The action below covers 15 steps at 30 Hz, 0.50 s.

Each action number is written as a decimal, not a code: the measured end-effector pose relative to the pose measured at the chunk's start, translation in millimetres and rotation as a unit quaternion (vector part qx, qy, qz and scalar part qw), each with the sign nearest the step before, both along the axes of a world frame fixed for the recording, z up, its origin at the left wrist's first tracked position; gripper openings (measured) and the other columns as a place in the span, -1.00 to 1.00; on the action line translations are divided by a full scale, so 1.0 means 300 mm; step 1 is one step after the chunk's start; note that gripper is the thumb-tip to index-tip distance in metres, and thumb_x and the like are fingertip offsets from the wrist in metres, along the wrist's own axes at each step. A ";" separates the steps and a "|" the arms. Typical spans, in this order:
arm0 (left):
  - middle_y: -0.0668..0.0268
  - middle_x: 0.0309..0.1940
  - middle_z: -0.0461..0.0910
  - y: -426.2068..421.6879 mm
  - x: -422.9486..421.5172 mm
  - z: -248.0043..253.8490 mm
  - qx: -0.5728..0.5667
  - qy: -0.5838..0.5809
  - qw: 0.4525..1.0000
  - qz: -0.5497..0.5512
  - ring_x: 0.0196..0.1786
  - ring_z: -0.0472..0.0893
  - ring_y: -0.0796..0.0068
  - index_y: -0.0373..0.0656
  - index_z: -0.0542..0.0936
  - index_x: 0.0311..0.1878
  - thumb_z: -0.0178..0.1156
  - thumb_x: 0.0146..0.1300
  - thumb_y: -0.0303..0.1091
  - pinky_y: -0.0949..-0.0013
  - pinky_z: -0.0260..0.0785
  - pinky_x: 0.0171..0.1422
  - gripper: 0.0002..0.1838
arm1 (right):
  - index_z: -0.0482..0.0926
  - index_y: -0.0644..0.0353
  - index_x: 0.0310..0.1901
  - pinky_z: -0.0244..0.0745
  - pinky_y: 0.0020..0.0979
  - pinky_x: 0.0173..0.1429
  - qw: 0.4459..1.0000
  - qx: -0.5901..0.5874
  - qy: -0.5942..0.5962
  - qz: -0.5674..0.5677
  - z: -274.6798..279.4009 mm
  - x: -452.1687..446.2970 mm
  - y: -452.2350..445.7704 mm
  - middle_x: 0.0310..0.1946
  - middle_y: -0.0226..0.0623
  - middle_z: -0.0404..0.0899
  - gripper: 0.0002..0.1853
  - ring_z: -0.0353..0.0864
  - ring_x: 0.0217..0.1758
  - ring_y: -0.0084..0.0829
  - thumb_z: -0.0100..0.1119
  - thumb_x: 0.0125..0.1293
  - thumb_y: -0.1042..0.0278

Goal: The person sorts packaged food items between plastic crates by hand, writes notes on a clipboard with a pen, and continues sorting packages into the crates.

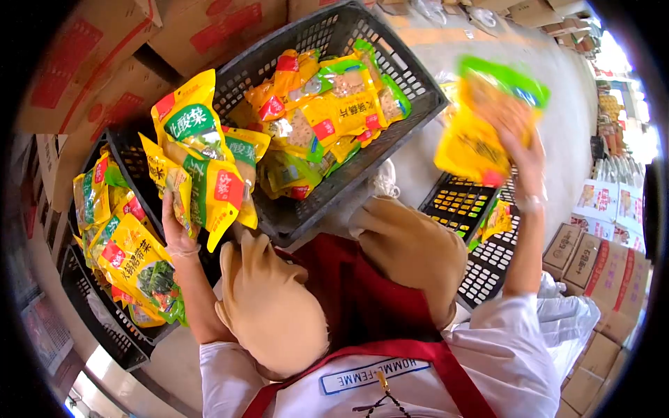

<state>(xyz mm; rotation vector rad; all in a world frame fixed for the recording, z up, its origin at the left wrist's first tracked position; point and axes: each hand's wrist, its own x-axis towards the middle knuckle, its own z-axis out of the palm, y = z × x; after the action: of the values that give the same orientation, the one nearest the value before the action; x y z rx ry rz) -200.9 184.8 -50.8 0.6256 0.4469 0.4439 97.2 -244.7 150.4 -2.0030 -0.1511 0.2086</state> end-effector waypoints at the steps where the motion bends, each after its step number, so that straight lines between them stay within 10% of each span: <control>1: 0.25 0.22 0.37 0.021 0.009 -0.005 -0.108 0.037 0.993 0.027 0.25 0.36 0.25 -0.11 0.25 0.31 -0.01 0.32 -0.20 0.16 0.19 0.36 -0.49 | 0.37 0.25 0.14 0.44 -0.39 0.07 1.000 0.001 0.000 -0.022 -0.022 -0.006 -0.164 -0.02 -0.26 0.53 -0.50 0.52 0.03 -0.46 0.20 0.20 0.24; 4: 0.28 0.25 0.32 0.006 -0.003 -0.032 0.009 0.007 1.000 0.003 0.28 0.33 0.30 -0.12 0.24 0.31 -0.05 0.35 -0.17 0.19 0.15 0.38 -0.50 | 0.30 0.34 0.19 0.43 -0.39 0.09 0.973 -0.200 0.061 -0.094 -0.151 -0.008 -0.642 0.03 -0.15 0.49 -0.40 0.51 0.05 -0.31 0.23 0.18 0.22; 6: 0.25 0.29 0.26 -0.006 -0.008 -0.042 0.148 -0.015 0.989 -0.007 0.30 0.29 0.30 -0.14 0.20 0.33 -0.02 0.34 -0.16 0.20 0.12 0.40 -0.46 | 0.24 0.37 0.23 0.42 -0.38 0.12 0.751 -0.655 -0.063 -0.059 -0.214 -0.040 -0.740 0.04 -0.02 0.46 -0.34 0.50 0.08 -0.21 0.24 0.15 0.24; 9: 0.17 0.37 0.08 -0.027 -0.021 -0.059 0.489 0.019 0.872 -0.019 0.35 0.21 0.25 -0.22 0.04 0.37 0.06 0.31 -0.14 0.20 0.08 0.40 -0.32 | 0.41 0.38 0.12 0.38 -0.53 0.02 0.986 -0.124 0.013 -0.114 -0.234 0.054 -0.336 -0.17 -0.21 0.58 -0.49 0.50 -0.14 -0.55 0.16 0.24 0.19; 10: 0.16 0.34 0.14 -0.032 -0.011 -0.063 0.534 0.040 0.845 0.004 0.33 0.25 0.25 -0.20 0.08 0.36 0.09 0.29 -0.12 0.21 0.10 0.39 -0.32 | 0.44 0.36 0.10 0.38 -0.49 0.06 0.987 -0.119 0.075 -0.081 -0.223 0.085 -0.153 -0.14 -0.28 0.59 -0.55 0.52 -0.10 -0.52 0.10 0.28 0.21; 12: 0.14 0.31 0.18 0.025 0.016 -0.071 -0.060 0.098 0.992 0.052 0.30 0.29 0.24 -0.20 0.09 0.36 0.13 0.25 -0.05 0.23 0.12 0.38 -0.27 | 0.48 0.23 0.08 0.38 -0.43 0.11 0.977 -0.161 -0.004 0.137 -0.376 0.195 0.074 -0.02 -0.22 0.56 -0.61 0.52 0.02 -0.42 0.06 0.26 0.25; 14: 0.14 0.29 0.21 0.005 -0.005 -0.087 0.013 0.110 0.992 0.058 0.28 0.31 0.24 -0.21 0.09 0.36 0.16 0.20 0.04 0.24 0.14 0.36 -0.20 | 0.47 0.25 0.06 0.34 -0.36 0.16 0.917 -0.303 0.047 0.257 -0.524 0.290 0.322 -0.01 -0.09 0.53 -0.43 0.50 0.09 -0.20 0.05 0.16 -0.07; 15: 0.14 0.29 0.21 -0.009 -0.010 -0.084 0.250 0.088 0.964 0.032 0.28 0.31 0.24 -0.22 0.09 0.36 0.16 0.19 0.06 0.24 0.14 0.36 -0.18 | 0.45 0.29 0.08 0.31 -0.33 0.18 0.872 -0.371 0.029 0.319 -0.678 0.354 0.404 0.01 -0.02 0.51 -0.24 0.47 0.11 -0.14 0.04 0.08 -0.28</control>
<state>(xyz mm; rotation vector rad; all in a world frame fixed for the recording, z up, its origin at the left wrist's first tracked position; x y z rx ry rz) -204.0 182.1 -75.9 1.1490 0.5302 0.5715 203.4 -123.6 -52.9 -2.6406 -0.8019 0.8547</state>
